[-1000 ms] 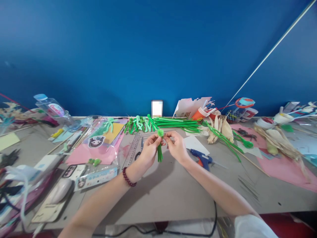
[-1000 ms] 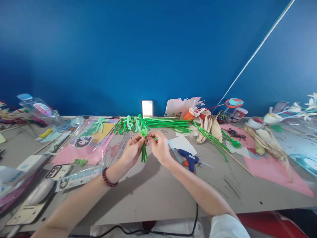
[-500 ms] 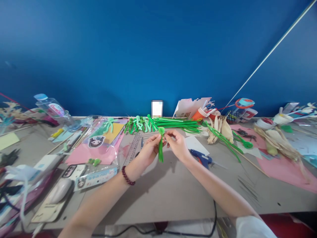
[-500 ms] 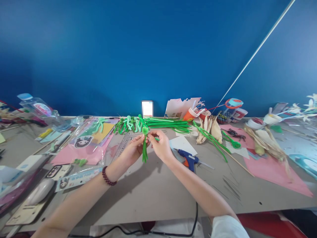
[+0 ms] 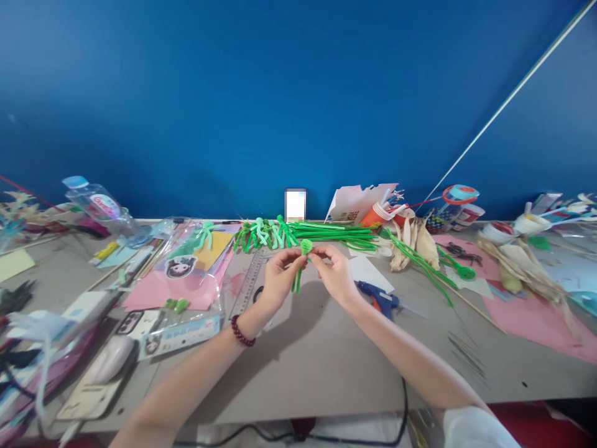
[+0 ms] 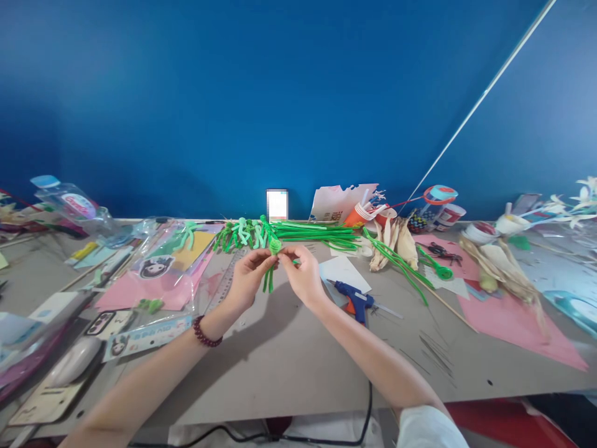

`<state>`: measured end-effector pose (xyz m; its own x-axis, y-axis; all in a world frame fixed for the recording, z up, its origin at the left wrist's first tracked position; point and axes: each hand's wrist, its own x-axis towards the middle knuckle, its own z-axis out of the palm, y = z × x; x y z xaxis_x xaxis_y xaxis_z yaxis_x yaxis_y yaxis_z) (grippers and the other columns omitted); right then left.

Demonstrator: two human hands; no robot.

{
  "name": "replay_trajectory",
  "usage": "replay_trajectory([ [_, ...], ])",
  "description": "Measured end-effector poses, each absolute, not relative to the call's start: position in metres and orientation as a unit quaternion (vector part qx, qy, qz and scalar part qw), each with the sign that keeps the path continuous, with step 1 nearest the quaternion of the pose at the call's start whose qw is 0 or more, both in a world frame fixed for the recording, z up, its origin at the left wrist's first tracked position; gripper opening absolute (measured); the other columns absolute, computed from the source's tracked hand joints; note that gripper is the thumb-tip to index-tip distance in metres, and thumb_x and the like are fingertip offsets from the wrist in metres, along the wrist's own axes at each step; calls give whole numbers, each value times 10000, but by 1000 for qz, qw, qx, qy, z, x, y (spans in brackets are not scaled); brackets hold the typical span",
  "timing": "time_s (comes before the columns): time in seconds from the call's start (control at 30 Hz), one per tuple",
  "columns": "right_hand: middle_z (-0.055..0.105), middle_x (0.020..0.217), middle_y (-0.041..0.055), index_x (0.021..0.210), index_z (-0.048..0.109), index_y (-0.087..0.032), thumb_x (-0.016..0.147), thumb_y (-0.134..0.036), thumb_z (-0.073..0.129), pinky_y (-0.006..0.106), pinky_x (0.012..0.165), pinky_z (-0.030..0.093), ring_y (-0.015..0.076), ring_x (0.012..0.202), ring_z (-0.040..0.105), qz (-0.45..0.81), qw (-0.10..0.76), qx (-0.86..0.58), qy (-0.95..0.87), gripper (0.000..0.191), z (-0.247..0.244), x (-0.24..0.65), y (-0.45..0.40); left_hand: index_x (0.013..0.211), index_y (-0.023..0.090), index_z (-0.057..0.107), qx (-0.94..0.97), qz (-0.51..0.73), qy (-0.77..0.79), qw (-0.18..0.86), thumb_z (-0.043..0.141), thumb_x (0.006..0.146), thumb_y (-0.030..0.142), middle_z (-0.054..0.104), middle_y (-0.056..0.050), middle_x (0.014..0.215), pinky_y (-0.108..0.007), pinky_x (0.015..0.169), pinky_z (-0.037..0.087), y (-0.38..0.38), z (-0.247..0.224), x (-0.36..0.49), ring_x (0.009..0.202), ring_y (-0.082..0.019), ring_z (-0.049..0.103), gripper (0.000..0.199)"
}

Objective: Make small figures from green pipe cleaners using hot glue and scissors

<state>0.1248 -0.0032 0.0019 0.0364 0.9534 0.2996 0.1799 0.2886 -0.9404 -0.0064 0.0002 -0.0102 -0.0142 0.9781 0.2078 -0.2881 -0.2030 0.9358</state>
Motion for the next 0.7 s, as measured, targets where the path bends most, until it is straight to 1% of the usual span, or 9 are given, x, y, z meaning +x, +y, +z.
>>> replay_trajectory([
  [0.1,641,836,44,841,634,-181,785,-342,565,241,520,444,158,693,585,352,534,-481,-600,184,2,124,-4,785,158,664,515,603,390,468,688,706,305,644,-29,745,-260,651,497,0,-9,-9,675,-132,589,169],
  [0.2,635,846,45,855,632,-183,794,-332,553,246,537,447,168,726,585,346,526,-485,-607,179,2,123,-6,807,155,659,532,594,393,457,667,722,325,634,-37,781,-272,661,520,-2,-7,-9,716,-148,594,190],
  [0.3,624,857,46,857,625,-187,814,-318,526,254,563,454,177,762,583,334,521,-481,-621,170,1,122,-6,815,165,650,514,591,373,498,672,716,331,615,-25,778,-266,661,530,-3,-5,-8,725,-142,584,195],
  [0.43,614,845,49,830,613,-190,829,-318,509,273,625,463,188,796,576,301,522,-474,-642,165,-1,123,-3,738,166,640,459,573,349,582,722,665,309,585,2,710,-245,647,520,-3,-2,-7,654,-110,562,181],
  [0.53,617,810,47,803,610,-191,833,-311,502,293,684,458,189,788,573,268,514,-477,-661,164,-2,125,1,690,156,629,436,546,328,636,760,619,306,582,8,700,-237,612,508,-1,0,-8,611,-98,549,211],
  [0.7,635,768,36,765,608,-195,809,-286,521,304,723,449,185,750,580,250,507,-473,-676,134,-1,127,3,637,147,612,421,520,310,675,778,601,278,561,19,643,-203,550,469,1,-1,-11,542,-72,521,215],
])
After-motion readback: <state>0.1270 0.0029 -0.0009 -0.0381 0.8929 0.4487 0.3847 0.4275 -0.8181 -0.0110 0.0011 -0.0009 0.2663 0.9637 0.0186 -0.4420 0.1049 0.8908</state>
